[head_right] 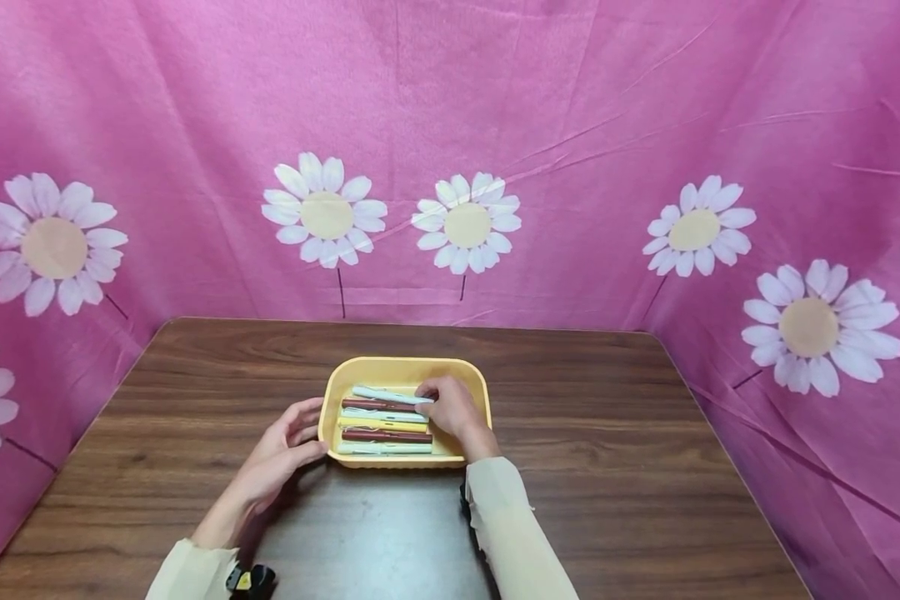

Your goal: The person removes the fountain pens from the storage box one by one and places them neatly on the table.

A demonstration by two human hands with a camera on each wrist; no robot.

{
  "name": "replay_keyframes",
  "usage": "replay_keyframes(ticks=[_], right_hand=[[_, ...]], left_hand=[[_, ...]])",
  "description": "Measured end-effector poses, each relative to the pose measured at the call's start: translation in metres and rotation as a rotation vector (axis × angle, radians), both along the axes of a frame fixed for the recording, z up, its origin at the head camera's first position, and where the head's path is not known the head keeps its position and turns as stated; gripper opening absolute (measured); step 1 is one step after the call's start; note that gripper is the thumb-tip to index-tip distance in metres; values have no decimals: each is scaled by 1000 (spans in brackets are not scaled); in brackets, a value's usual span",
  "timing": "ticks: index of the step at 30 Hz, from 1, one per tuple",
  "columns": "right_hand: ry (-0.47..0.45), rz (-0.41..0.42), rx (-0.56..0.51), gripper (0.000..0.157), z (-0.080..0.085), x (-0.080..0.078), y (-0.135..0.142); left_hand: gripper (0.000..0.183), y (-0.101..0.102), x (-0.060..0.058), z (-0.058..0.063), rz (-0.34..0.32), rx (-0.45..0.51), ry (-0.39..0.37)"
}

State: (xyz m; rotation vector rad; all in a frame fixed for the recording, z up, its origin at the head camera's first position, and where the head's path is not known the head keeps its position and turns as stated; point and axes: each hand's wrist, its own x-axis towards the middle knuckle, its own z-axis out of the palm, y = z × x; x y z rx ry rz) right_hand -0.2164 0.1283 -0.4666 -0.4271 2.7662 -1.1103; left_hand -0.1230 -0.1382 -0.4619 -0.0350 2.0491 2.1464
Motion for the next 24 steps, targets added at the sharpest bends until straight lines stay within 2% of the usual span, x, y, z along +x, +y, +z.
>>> replay_keyframes(ticks=[11, 16, 24], right_hand=[[114, -143, -43, 10, 3, 1, 0], [120, -160, -72, 10, 8, 1, 2], [135, -171, -50, 10, 22, 3, 4]], left_hand=[[66, 1, 1, 1, 24, -1, -30], [66, 1, 0, 2, 23, 9, -23], [66, 2, 0, 3, 25, -12, -27]])
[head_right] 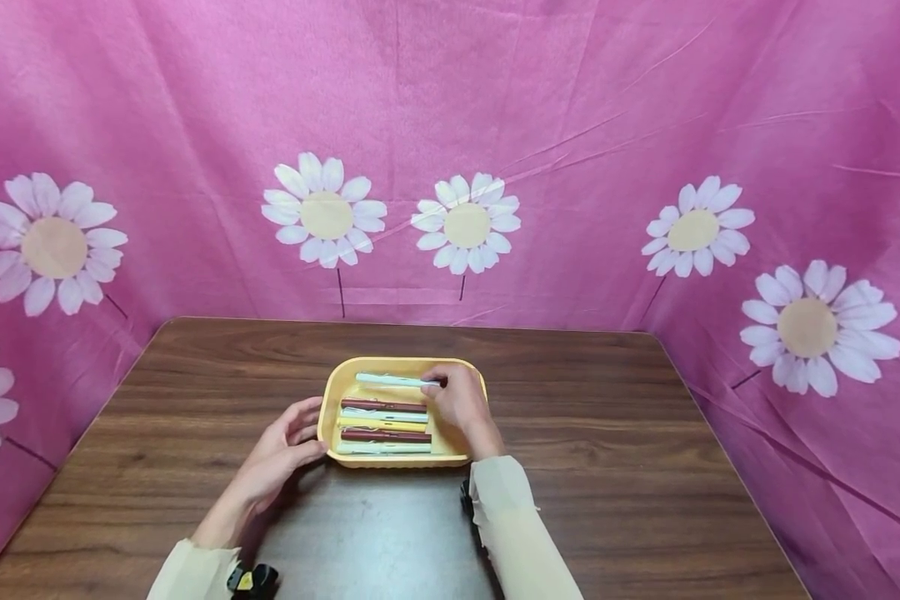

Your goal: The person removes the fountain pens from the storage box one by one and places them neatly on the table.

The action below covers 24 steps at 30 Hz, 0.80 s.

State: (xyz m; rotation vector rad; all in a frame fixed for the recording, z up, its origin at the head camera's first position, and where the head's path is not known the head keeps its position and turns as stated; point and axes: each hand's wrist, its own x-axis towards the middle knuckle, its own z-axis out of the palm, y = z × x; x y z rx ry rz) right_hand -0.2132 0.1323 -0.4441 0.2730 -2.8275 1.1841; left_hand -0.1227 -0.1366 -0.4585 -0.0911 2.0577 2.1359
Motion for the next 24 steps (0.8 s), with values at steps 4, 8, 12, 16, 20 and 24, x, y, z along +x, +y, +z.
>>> replay_keyframes(ticks=[4, 8, 12, 16, 20, 24], right_hand=[[2, -12, 6, 11, 7, 1, 4], [21, -10, -13, 12, 11, 1, 10], [47, -3, -25, 11, 14, 2, 16], [81, -2, -24, 10, 17, 2, 23], [100, -11, -23, 10, 20, 2, 31], [108, -19, -18, 10, 22, 2, 40]], left_hand=[[66, -1, 0, 0, 2, -5, -9], [65, -1, 0, 1, -2, 6, -12], [65, -1, 0, 1, -4, 5, -17], [64, -1, 0, 1, -6, 3, -15], [64, -1, 0, 0, -3, 15, -14], [65, -1, -1, -1, -3, 26, -10]])
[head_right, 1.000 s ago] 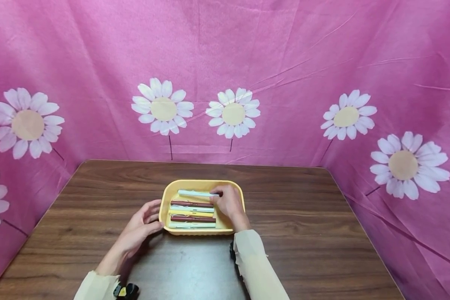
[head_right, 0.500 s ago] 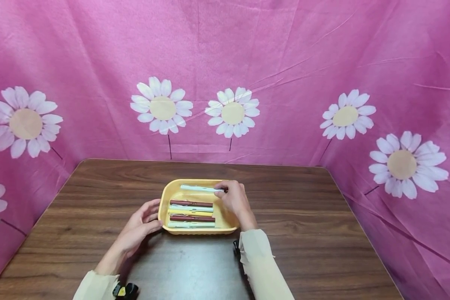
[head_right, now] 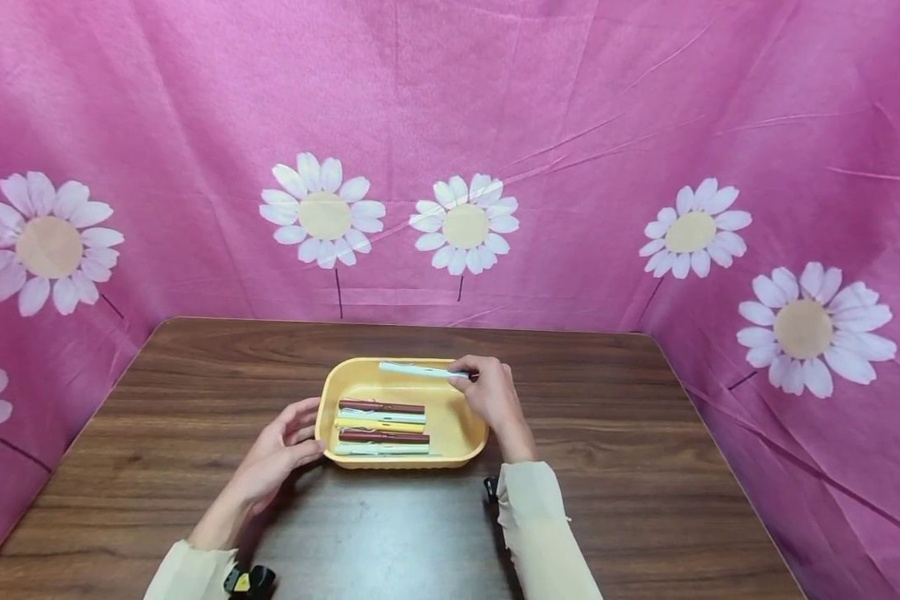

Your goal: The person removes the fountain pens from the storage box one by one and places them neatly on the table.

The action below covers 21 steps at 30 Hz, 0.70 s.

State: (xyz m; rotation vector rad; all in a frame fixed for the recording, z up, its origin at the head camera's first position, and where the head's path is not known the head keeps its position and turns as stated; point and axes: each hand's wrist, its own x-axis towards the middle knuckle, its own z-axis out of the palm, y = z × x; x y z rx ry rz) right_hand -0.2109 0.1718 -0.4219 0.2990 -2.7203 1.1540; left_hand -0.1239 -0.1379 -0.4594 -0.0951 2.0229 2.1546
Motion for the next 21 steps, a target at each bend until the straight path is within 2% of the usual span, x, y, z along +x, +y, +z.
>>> replay_keyframes(ticks=[11, 17, 21], right_hand=[[6, -26, -23, 10, 7, 0, 22], [-2, -40, -33, 11, 5, 1, 32], [27, -44, -32, 11, 4, -1, 40]], left_hand=[[65, 1, -1, -1, -3, 2, 9], [66, 1, 2, -2, 10, -20, -7], [65, 1, -1, -2, 13, -15, -5]])
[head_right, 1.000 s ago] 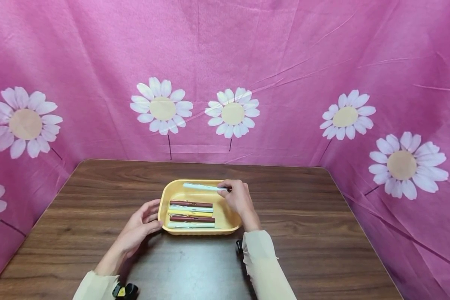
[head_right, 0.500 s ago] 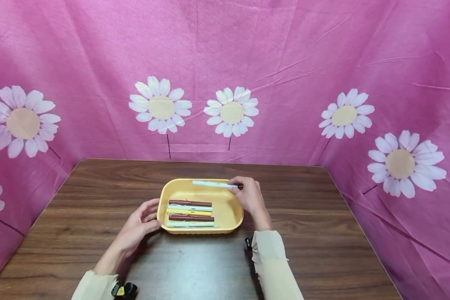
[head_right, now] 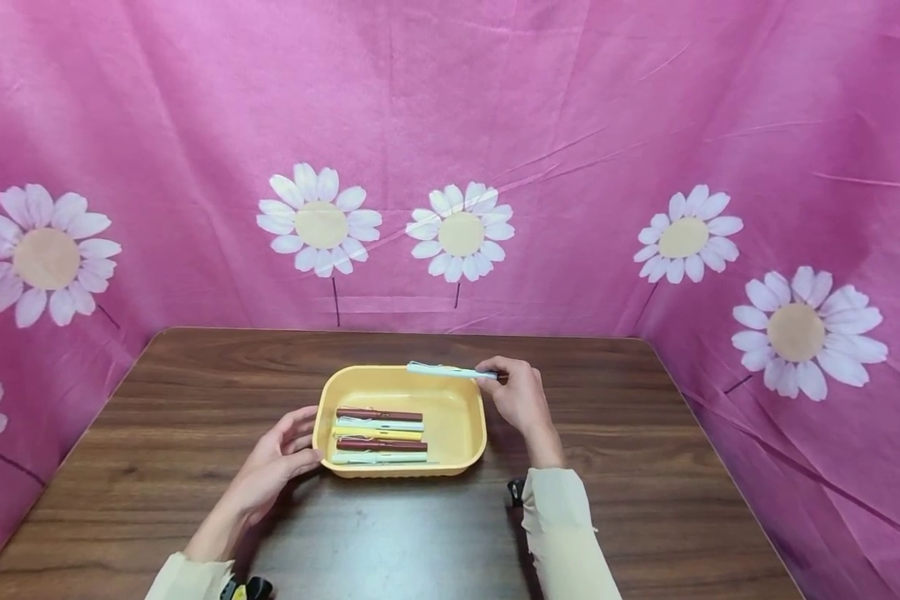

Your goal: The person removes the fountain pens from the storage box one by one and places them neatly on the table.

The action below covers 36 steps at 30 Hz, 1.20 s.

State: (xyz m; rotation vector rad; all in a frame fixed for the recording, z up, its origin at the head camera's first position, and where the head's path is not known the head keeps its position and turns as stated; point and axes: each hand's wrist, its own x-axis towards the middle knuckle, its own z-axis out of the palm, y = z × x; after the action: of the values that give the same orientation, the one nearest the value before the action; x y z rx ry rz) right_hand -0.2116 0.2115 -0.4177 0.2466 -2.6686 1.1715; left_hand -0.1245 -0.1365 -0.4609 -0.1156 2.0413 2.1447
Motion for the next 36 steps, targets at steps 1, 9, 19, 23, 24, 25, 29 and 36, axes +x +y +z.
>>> replay_keyframes(ticks=[1, 9, 19, 23, 24, 25, 29, 36], right_hand=[[2, -4, 2, 11, -1, 0, 2], [-9, -23, 7, 14, -8, -3, 16], [-35, -58, 8, 15, -6, -6, 38], [-35, -69, 1, 16, -7, -7, 49], [-36, -71, -4, 16, -7, -7, 51], [-36, -71, -4, 16, -8, -8, 54], [-40, -72, -1, 15, -10, -11, 65], [-76, -67, -7, 16, -18, -13, 82]], left_hand=[[65, 0, 0, 0, -1, 3, 1], [65, -1, 0, 0, -26, 46, 13], [64, -1, 0, 2, -30, 47, 19], [64, -1, 0, 2, -36, 46, 16], [64, -2, 0, 2, -38, 46, 13], [65, -2, 0, 3, -38, 46, 12], [65, -2, -1, 3, -34, 44, 11], [65, -2, 0, 4, -35, 43, 2]])
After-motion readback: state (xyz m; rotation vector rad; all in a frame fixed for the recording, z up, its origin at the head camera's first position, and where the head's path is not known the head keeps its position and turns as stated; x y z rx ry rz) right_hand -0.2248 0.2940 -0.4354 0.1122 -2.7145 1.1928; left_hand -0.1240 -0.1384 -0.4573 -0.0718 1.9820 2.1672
